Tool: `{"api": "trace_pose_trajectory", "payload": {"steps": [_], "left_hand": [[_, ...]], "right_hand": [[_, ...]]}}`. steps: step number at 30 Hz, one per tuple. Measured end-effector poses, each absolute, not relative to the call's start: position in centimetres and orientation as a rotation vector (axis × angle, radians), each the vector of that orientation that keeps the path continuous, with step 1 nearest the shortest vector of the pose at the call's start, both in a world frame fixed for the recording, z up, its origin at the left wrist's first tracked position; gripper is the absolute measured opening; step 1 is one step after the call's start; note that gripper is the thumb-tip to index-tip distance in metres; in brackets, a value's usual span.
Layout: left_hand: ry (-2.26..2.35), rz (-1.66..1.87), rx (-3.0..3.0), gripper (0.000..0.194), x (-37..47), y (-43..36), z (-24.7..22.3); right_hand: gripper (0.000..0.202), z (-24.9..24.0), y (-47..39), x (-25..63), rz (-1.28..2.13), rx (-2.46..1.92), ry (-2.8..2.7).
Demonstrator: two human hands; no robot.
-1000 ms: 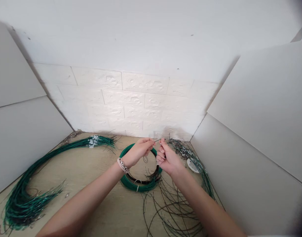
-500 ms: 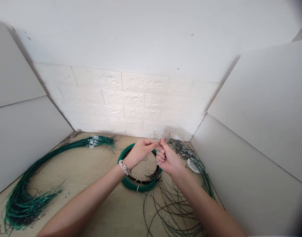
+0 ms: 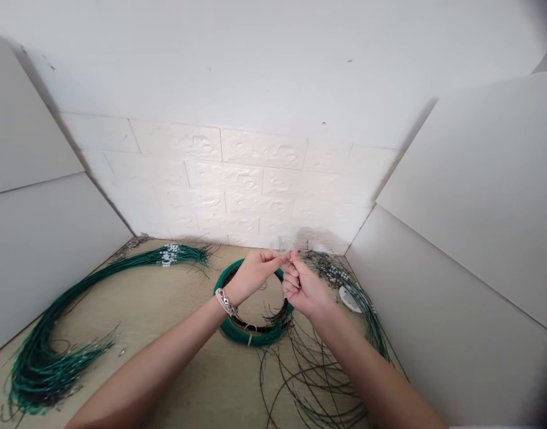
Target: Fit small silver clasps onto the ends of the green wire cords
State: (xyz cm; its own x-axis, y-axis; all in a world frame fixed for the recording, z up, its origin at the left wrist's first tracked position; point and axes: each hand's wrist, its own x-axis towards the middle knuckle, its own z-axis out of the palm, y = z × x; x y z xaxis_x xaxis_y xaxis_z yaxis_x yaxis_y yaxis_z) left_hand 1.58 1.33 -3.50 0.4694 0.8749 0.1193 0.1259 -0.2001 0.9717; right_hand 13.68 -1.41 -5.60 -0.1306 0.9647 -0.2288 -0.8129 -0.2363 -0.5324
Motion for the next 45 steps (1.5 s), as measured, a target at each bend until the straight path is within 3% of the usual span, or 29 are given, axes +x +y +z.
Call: {"api": "trace_pose_trajectory", "payload": {"steps": [11, 21, 45], "left_hand": [[0.851, 0.858, 1.717, 0.04, 1.7, 1.4, -3.4], [0.825, 0.959, 1.628, 0.03, 2.9, 0.6, -4.4], [0.947, 0.999, 1.872, 0.028, 2.9, 0.3, -4.9]], "right_hand": [[0.027, -6.0, -1.5, 13.5, 1.637, -0.628, -0.384], [0.031, -6.3, -1.9, 12.8, 1.322, -0.757, -0.494], [0.034, -7.7, -1.3, 12.9, 1.386, -0.731, -0.499]]}}
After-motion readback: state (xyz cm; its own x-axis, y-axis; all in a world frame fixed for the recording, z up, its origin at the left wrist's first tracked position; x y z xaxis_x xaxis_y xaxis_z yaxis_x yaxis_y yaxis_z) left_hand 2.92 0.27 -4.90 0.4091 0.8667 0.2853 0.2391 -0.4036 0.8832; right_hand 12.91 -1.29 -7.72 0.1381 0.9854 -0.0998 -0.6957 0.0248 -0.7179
